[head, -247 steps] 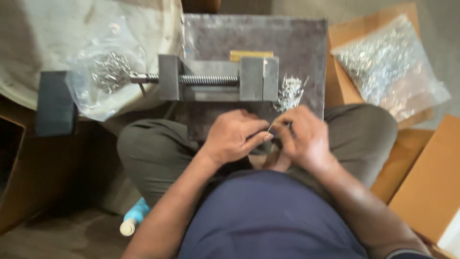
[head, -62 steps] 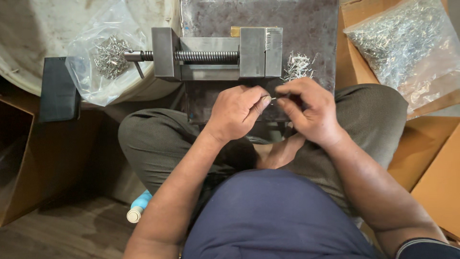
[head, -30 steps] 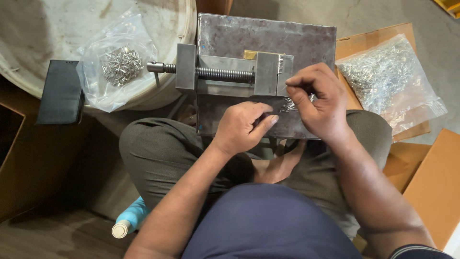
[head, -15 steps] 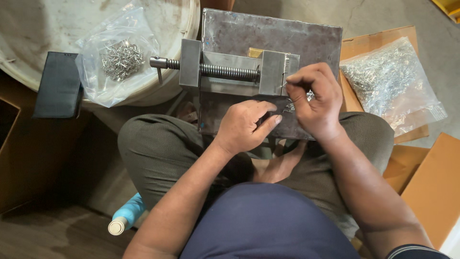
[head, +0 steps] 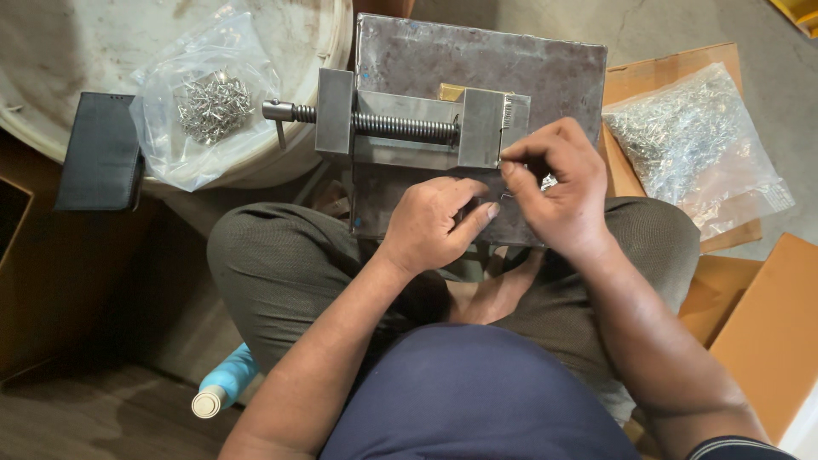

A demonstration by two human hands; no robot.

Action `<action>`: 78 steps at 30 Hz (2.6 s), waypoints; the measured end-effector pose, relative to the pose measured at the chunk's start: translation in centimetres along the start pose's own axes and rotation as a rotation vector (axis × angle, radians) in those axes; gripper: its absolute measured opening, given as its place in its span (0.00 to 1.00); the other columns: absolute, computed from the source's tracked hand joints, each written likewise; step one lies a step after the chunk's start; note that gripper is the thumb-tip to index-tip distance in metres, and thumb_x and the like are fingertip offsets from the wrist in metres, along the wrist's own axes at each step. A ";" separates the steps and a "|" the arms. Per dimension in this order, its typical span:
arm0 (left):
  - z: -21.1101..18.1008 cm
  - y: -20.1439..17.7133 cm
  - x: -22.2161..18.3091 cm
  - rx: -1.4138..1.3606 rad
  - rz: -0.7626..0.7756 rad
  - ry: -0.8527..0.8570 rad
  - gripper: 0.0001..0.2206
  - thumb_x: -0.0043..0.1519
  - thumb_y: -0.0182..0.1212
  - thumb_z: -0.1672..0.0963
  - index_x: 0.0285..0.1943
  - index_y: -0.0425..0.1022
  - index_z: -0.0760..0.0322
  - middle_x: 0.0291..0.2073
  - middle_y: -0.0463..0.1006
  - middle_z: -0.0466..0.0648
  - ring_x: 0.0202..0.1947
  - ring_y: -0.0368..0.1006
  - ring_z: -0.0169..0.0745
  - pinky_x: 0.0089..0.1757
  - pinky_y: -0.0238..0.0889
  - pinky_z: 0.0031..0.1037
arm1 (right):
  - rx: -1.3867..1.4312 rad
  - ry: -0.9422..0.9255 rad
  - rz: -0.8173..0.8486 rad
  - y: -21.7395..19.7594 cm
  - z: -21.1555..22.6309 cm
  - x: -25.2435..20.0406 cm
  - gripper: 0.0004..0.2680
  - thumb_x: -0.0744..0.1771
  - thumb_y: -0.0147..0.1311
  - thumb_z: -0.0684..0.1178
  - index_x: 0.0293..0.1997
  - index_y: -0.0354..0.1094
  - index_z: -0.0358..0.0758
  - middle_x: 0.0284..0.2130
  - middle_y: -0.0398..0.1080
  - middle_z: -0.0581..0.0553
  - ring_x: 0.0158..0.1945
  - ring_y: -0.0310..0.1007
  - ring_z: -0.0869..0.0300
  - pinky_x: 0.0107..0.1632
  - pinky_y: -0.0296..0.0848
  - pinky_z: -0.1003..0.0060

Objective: The person picks up metal pins from their lap and places them onto a metal surface, occasionally holding them against a fixture.

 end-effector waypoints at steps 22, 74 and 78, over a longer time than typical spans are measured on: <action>-0.1 -0.2 -0.3 -0.020 0.018 0.035 0.19 0.62 0.67 0.55 0.62 0.75 0.63 0.29 0.76 0.50 0.27 0.72 0.44 0.33 0.66 0.32 | -0.232 -0.087 -0.125 0.7 1.0 -0.6 0.05 0.69 0.60 0.36 0.46 0.70 0.36 0.41 0.70 0.42 0.41 0.74 0.52 0.42 0.73 0.60; -0.4 1.2 0.2 0.082 0.190 0.118 0.06 0.66 0.61 0.56 0.39 0.75 0.62 0.28 0.78 0.50 0.34 0.75 0.57 0.37 0.64 0.44 | 0.640 0.640 0.152 2.8 -6.3 -8.7 0.05 0.69 0.56 0.41 0.47 0.69 0.35 0.30 0.70 0.53 0.29 0.66 0.72 0.32 0.67 0.76; 0.2 1.0 -0.1 0.021 0.180 0.129 0.07 0.67 0.59 0.55 0.41 0.75 0.62 0.29 0.78 0.50 0.35 0.75 0.56 0.38 0.65 0.43 | 0.361 0.261 0.122 1.4 -3.3 -6.7 0.04 0.68 0.59 0.40 0.44 0.70 0.33 0.36 0.70 0.49 0.34 0.70 0.69 0.37 0.71 0.74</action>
Point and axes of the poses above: each hand's wrist, its own x-axis towards the middle knuckle, its own y-axis out of the palm, z = x × y, the point moved 6 cm from there along x, towards the middle knuckle
